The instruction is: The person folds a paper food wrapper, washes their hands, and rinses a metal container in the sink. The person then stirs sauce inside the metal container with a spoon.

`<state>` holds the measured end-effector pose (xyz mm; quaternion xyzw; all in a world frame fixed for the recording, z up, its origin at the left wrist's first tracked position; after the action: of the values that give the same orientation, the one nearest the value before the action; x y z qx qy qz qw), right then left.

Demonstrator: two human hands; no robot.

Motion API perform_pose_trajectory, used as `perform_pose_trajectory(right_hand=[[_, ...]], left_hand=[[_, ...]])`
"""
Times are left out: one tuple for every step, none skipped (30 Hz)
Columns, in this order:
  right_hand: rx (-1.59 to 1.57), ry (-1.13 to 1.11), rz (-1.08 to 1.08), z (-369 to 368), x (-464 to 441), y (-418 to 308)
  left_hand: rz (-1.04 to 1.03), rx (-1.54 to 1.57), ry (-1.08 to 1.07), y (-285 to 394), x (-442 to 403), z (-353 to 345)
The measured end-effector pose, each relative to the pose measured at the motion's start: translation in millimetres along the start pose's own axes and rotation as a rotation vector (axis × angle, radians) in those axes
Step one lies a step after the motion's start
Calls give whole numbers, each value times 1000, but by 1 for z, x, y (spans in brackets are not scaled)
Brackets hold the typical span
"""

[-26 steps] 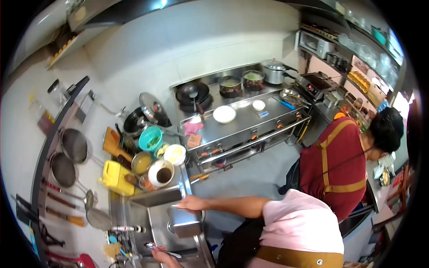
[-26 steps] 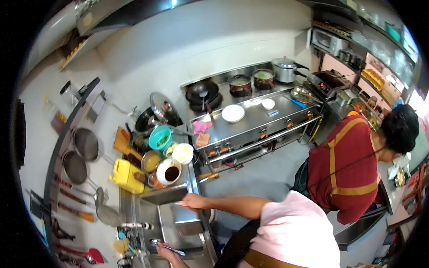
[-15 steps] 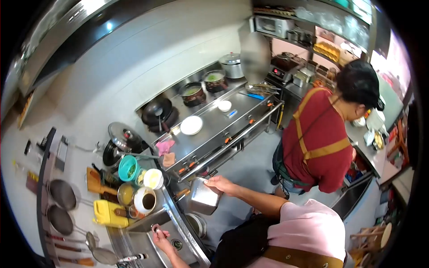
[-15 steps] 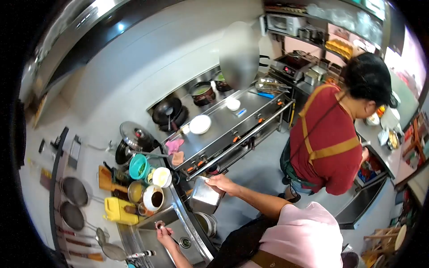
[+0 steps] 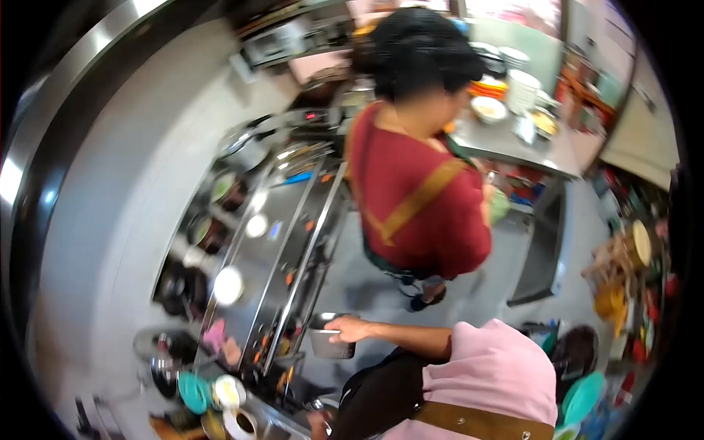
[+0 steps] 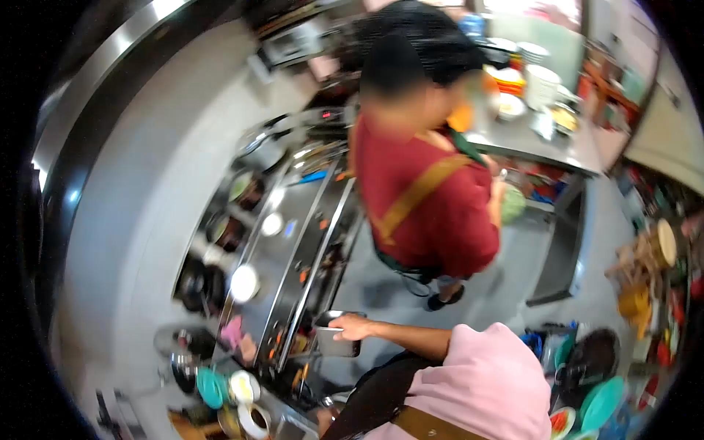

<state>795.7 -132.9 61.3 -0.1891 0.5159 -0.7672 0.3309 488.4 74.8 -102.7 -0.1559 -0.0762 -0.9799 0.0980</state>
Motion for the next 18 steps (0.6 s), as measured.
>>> perform_pose_trajectory(right_hand=[[-19,-39,-18,9,-2,6],[-32,-53,-58,23,0,5],[-33,-1,-74,34,0,9],[-33,45,-88,41,0,15],[-32,87,-102,50,1,15],[0,115,-113,60,2,17],[8,127,-130,67,-1,21],[21,132,-151,70,-1,25],[29,132,-165,71,-4,27],[77,158,-186,75,-8,25],[115,156,-193,79,-15,23],[113,172,-190,84,-20,18],[113,188,-185,88,-26,14],[139,207,-162,93,-32,9],[163,225,-141,99,-36,1],[185,242,-124,104,-40,-5],[252,188,-168,105,-47,-3],[256,211,-186,111,-48,-7]], left_hand=[[66,24,-62,7,-3,-7],[246,161,-118,3,-6,-16],[381,250,-147,-4,-11,-21],[463,302,-169,-8,-19,-25],[493,328,-188,-11,-30,-29],[508,338,-203,-17,-41,-30],[513,356,-211,-21,-56,-31],[523,375,-223,-26,-66,-33],[538,405,-220,-34,-78,-33],[554,443,-209,-41,-91,-28],[581,496,-193,-51,-106,-24],[622,589,-172,-60,-122,-21],[658,695,-146,-68,-139,-14],[714,845,-107,-75,-162,-7],[742,1014,-51,-79,-184,1],[744,1132,-2,-78,-208,10],[675,1299,101,-72,-237,25],[573,1236,127,-65,-261,37]])
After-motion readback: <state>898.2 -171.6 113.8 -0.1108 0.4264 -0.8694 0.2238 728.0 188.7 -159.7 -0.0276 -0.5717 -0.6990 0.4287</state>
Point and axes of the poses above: each hand's wrist, its own x-axis away from the middle knuckle, its own z-axis out of the back of the hand, y = z × x, the point moved 9 cm from there along -x, towards the middle knuckle, and after that the axes turned 13 degrees about y, right-handed, at the moved point
